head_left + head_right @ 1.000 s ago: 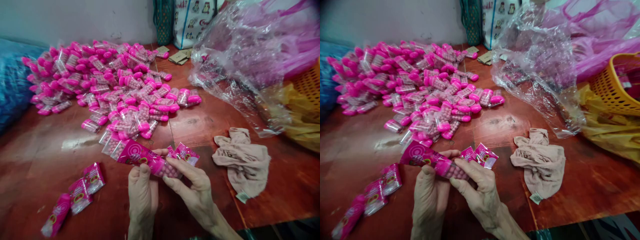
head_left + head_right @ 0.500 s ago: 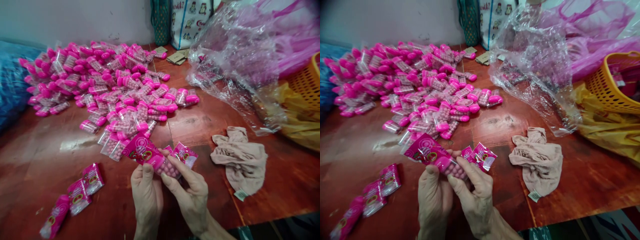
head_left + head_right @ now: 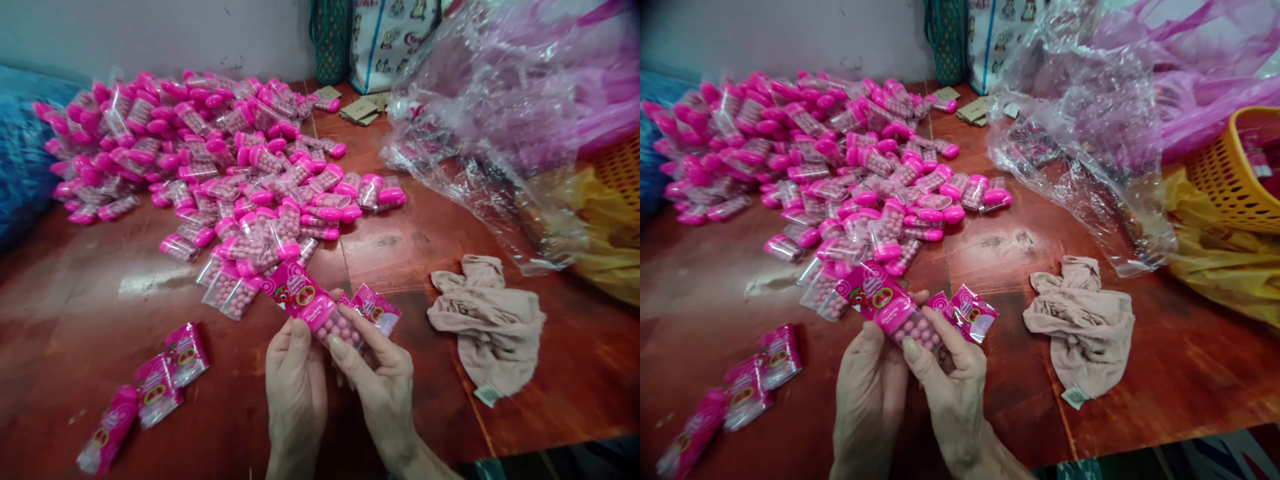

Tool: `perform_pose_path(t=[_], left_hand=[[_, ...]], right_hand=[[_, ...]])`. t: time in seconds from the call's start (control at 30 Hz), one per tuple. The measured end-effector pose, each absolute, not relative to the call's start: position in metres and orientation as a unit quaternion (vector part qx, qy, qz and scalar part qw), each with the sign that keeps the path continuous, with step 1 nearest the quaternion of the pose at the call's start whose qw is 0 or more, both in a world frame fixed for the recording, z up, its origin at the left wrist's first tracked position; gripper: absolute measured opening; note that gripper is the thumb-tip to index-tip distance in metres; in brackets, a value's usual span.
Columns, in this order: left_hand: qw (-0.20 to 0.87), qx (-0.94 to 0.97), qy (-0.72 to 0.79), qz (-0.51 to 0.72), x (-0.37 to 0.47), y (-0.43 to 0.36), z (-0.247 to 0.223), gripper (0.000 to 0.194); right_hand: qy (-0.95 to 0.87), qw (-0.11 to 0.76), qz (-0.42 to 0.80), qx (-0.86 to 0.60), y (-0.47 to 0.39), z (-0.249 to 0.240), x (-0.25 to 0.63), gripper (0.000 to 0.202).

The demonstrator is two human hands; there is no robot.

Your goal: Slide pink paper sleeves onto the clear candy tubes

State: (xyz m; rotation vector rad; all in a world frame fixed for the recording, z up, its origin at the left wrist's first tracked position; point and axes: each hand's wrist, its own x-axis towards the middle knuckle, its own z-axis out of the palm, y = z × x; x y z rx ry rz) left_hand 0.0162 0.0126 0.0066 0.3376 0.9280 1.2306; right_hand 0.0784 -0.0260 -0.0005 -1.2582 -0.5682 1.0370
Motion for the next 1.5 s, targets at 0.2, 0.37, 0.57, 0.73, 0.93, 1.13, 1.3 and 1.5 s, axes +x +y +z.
perform_pose_path(t=[0.2, 0.37, 0.57, 0.73, 0.93, 1.13, 1.3, 1.5], left_hand=[[0.702, 0.17, 0.431, 0.541, 0.02, 0.007, 0.006, 0.015], [0.734, 0.161, 0.417, 0.511, 0.026, 0.001, 0.005, 0.013], [0.731, 0.168, 0.417, 0.513, 0.018, 0.007, 0.005, 0.016], [0.741, 0.26, 0.428, 0.449, 0.012, 0.007, 0.007, 0.016], [0.736, 0.31, 0.413, 0.437, 0.019, 0.0, 0.005, 0.012], [0.693, 0.307, 0.447, 0.474, 0.023, -0.004, 0.01, 0.013], [0.7, 0.295, 0.471, 0.449, 0.021, 0.001, 0.01, 0.014], [0.701, 0.312, 0.47, 0.437, 0.026, -0.002, 0.014, 0.02]], right_hand=[[-0.29, 0.65, 0.377, -0.594, -0.028, -0.002, 0.077, 0.044], [-0.319, 0.644, 0.292, -0.631, -0.032, -0.007, 0.074, 0.047], [-0.429, 0.572, 0.302, -0.631, -0.032, -0.002, 0.091, 0.036], [-0.452, 0.523, 0.295, -0.66, -0.021, 0.014, 0.113, 0.029], [-0.291, 0.576, 0.512, -0.567, -0.011, 0.008, 0.107, 0.023], [-0.236, 0.602, 0.466, -0.604, -0.024, 0.006, 0.085, 0.022], [-0.237, 0.611, 0.513, -0.554, -0.025, 0.006, 0.093, 0.019], [-0.188, 0.614, 0.598, -0.479, -0.015, 0.008, 0.104, 0.025]])
